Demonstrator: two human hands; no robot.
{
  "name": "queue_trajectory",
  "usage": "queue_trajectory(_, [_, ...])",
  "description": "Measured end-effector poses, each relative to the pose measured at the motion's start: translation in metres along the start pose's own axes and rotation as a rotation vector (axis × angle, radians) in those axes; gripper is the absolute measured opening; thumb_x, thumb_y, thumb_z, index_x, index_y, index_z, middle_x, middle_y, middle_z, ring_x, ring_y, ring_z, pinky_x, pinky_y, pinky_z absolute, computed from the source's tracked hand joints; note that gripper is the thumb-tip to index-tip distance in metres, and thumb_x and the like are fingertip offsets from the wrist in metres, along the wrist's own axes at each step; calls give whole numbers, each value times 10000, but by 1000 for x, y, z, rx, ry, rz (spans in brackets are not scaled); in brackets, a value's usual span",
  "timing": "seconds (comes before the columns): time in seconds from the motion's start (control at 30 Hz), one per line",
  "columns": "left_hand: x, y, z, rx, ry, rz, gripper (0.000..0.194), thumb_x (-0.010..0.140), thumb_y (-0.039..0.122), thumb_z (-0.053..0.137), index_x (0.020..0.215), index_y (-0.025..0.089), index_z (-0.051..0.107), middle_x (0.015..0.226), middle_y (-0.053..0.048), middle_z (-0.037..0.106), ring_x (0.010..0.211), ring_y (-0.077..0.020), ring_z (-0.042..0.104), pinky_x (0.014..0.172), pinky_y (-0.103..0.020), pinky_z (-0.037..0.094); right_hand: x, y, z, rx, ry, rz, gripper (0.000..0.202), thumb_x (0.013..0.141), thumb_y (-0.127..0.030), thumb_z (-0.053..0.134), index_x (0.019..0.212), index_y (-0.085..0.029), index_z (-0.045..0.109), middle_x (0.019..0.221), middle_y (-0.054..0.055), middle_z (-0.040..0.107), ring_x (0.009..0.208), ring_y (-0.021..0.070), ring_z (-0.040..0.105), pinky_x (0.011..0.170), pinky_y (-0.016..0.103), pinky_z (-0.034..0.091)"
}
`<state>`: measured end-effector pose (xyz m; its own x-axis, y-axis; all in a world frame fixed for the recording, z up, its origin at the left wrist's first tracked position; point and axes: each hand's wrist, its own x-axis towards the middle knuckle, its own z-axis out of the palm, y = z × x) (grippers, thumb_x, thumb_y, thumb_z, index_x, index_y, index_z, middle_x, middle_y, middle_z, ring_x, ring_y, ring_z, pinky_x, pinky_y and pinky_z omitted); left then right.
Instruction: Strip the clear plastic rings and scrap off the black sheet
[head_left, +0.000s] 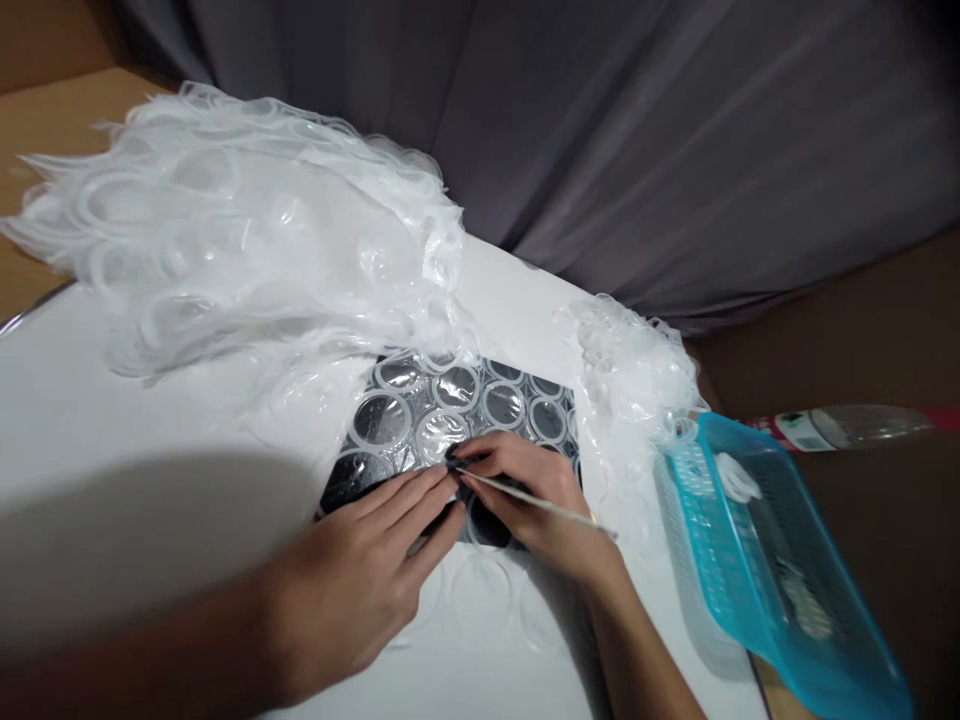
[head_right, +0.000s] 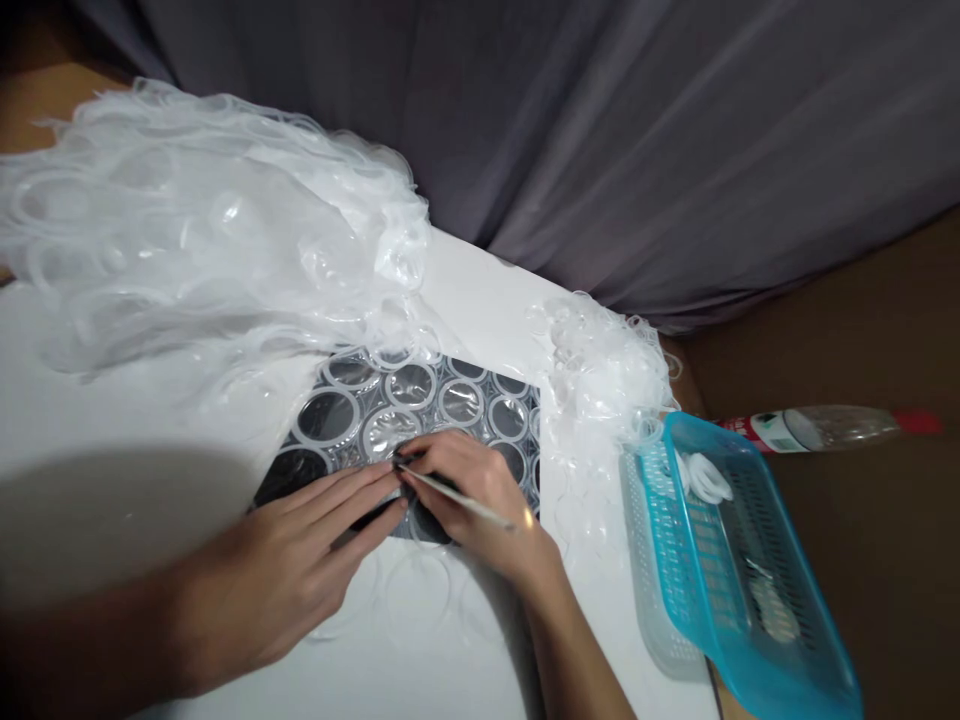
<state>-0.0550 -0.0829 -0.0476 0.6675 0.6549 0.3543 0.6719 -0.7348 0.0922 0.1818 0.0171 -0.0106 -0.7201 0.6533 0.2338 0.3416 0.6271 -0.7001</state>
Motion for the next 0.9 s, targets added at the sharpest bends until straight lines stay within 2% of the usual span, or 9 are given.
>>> queue_trajectory(0.1, [1,0,-1,-26,4,-2,534,1029,375,657,1456,55,691,1523,-200,696,1470,-353,587,1309,-474,306,-3,-3,2,-238,-65,-184,139,1100,-92,640,1124,-185,741,1261,140,823,1178,254,805,1018,416,696])
queue_trajectory(0.2, [1,0,-3,-65,5,-43,519,1048,380,644,1459,67,692,1530,-203,688,1478,-350,580,1298,-467,327,-6,-2,7,-446,-57,-313,170,1093,-52,611,1104,-174,729,1318,163,816,1229,274,800,1062,430,700])
queue_trajectory(0.37, [-3,-2,-6,-203,-35,-91,559,1103,395,591,1585,112,605,1639,-171,608,1562,-331,504,1300,-443,361,-1,10,10,-547,86,-348,186,1059,-16,632,1103,-177,715,1298,163,826,1127,256,836,955,377,734])
queue_trajectory(0.5, [-4,-4,-8,-259,-90,-97,602,1111,350,575,1661,112,521,1702,-166,539,1603,-330,453,1306,-443,381,15,20,-8,-511,381,-91,115,1079,-119,655,1067,-212,723,1234,106,851,1029,226,857,850,339,722])
queue_trajectory(0.6, [-6,-5,-8,-232,-100,-84,629,1121,384,572,1685,117,493,1727,-162,517,1614,-331,446,1303,-439,385,16,28,-38,-513,714,133,107,1084,-268,687,989,-219,699,1178,84,860,1018,246,855,876,386,696])
queue_trajectory(0.67, [-7,-5,-8,-211,-91,-71,635,1124,414,574,1681,119,500,1727,-158,522,1614,-326,454,1305,-432,381,7,34,-64,-608,858,234,159,1073,-340,688,981,-211,690,1163,104,858,1002,274,846,877,424,669])
queue_trajectory(0.73, [-8,-6,-7,-183,-72,-56,628,1121,422,580,1662,107,524,1717,-167,535,1610,-325,466,1309,-432,371,-8,41,-90,-817,872,375,175,1046,-369,678,1014,-205,730,1149,130,851,978,310,821,899,479,628])
queue_trajectory(0.8, [-8,-6,-8,-143,-58,-34,617,1113,410,587,1637,86,550,1703,-181,549,1599,-332,483,1312,-443,362,-23,45,-108,-1002,768,530,189,995,-367,685,1008,-201,772,1060,157,841,945,355,790,914,544,589])
queue_trajectory(0.9, [-8,-4,-9,-83,-46,-18,636,1092,407,605,1627,67,557,1704,-204,542,1591,-354,494,1323,-479,339,-29,43,-110,-1025,651,524,189,964,-364,694,976,-199,786,1062,176,831,1019,390,759,990,614,545])
